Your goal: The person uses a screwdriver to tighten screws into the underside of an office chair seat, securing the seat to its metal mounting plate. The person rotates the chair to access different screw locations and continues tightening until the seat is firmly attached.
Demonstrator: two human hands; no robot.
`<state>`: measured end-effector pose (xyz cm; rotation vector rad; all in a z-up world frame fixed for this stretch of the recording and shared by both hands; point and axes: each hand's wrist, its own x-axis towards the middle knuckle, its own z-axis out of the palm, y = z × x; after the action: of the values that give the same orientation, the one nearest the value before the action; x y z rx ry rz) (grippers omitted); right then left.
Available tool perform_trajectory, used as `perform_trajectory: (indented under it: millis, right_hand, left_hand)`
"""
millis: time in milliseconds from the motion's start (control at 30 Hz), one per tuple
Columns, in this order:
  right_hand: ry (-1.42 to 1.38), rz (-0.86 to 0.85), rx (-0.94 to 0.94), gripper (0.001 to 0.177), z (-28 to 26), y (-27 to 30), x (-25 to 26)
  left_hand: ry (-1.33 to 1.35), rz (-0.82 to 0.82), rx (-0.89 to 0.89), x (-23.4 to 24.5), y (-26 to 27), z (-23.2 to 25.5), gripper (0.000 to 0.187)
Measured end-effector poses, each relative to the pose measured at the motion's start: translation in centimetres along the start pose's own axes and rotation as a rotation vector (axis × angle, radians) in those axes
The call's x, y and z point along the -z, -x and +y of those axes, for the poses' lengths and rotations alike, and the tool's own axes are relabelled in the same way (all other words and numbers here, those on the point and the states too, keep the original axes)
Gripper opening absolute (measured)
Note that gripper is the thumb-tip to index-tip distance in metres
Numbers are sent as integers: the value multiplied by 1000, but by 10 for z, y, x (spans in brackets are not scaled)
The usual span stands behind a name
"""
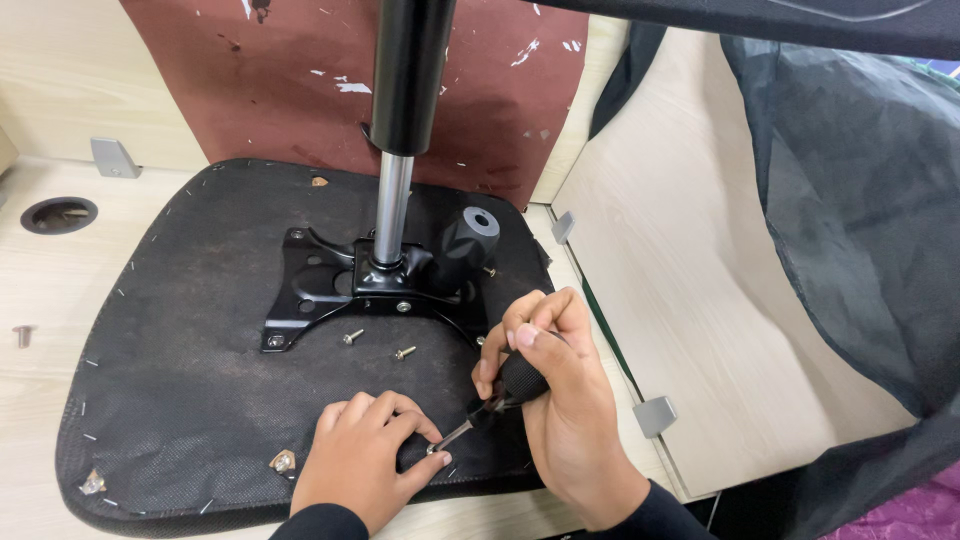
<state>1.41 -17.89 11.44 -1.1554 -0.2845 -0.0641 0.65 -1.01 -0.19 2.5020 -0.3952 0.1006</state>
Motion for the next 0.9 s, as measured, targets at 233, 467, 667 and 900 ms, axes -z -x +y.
perform_trajectory:
  millis: [233, 467, 667, 900]
  right_hand:
    - [14, -20, 9, 19, 2, 1, 1]
    - [38, -91, -67, 17, 4, 9, 0]
    - [25, -75, -63, 18, 4, 5, -1]
    - [-2, -53, -19, 24, 6, -3, -2]
  left_hand:
    - [-22, 55, -53, -4, 1, -1, 30]
    - [-7, 110, -61, -8, 2, -2, 30]
    - [18, 91, -59, -8, 1, -5, 32]
    - [62, 77, -69, -10, 1, -10, 32]
